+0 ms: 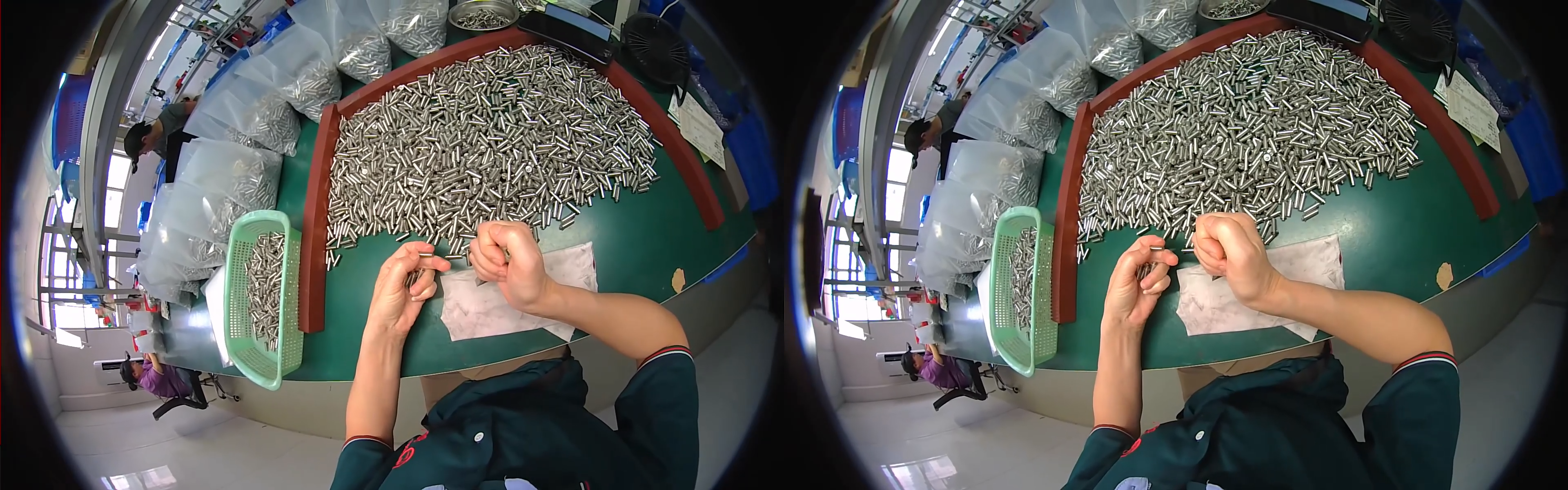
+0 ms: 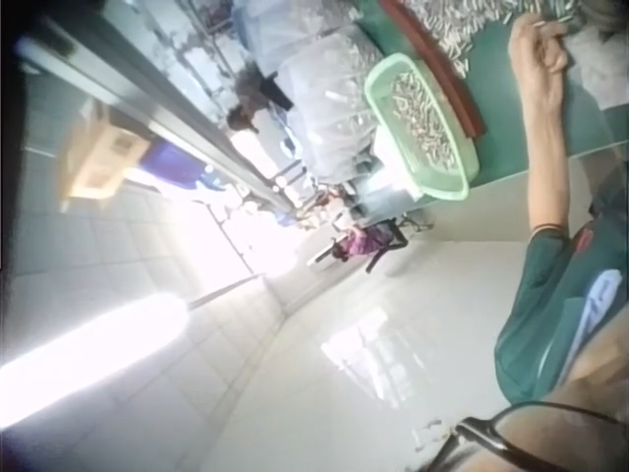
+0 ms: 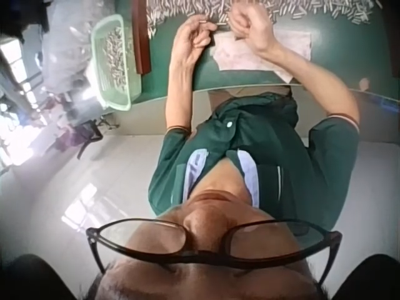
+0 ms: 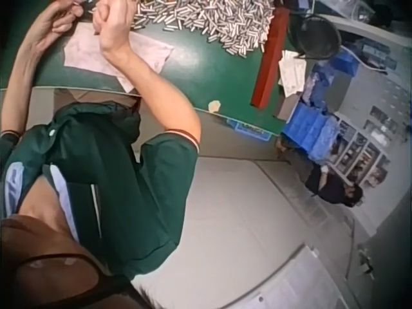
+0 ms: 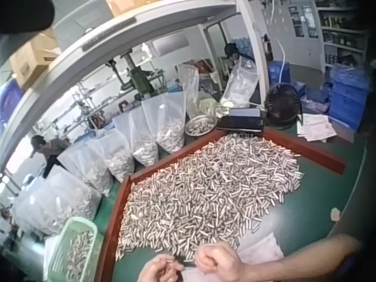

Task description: Sorting and inspecting small cylindrical metal components at a workbench in a manufacturing environment.

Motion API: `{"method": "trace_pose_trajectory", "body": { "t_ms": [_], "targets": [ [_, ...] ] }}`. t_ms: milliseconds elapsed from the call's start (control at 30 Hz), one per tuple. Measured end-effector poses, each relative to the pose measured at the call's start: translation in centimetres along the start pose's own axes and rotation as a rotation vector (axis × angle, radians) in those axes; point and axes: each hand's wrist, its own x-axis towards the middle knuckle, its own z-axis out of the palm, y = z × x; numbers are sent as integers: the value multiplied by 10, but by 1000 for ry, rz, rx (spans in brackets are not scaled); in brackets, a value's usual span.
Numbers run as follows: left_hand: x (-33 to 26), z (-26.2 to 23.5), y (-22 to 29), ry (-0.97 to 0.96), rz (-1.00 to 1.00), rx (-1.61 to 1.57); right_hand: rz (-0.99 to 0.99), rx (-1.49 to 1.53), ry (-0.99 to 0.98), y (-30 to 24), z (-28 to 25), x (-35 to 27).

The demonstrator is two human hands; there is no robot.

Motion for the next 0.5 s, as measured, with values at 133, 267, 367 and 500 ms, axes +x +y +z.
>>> {"method": "trace_pose_trajectory", "body": {
  "t_ms": [133, 267, 367, 500],
  "targets": [
    [-2, 1, -1, 5, -12, -102, 1, -1, -1, 1, -1, 1],
    [-2, -2, 0, 12, -25, -206, -2, -3, -3, 1, 0, 1],
    [-1, -3, -1, 18, -96, -317, 7, -9, -7, 1, -1, 1],
    [0, -10, -3, -8, -141, -442, 12, -3, -5, 2, -2, 1]
  ]
}}
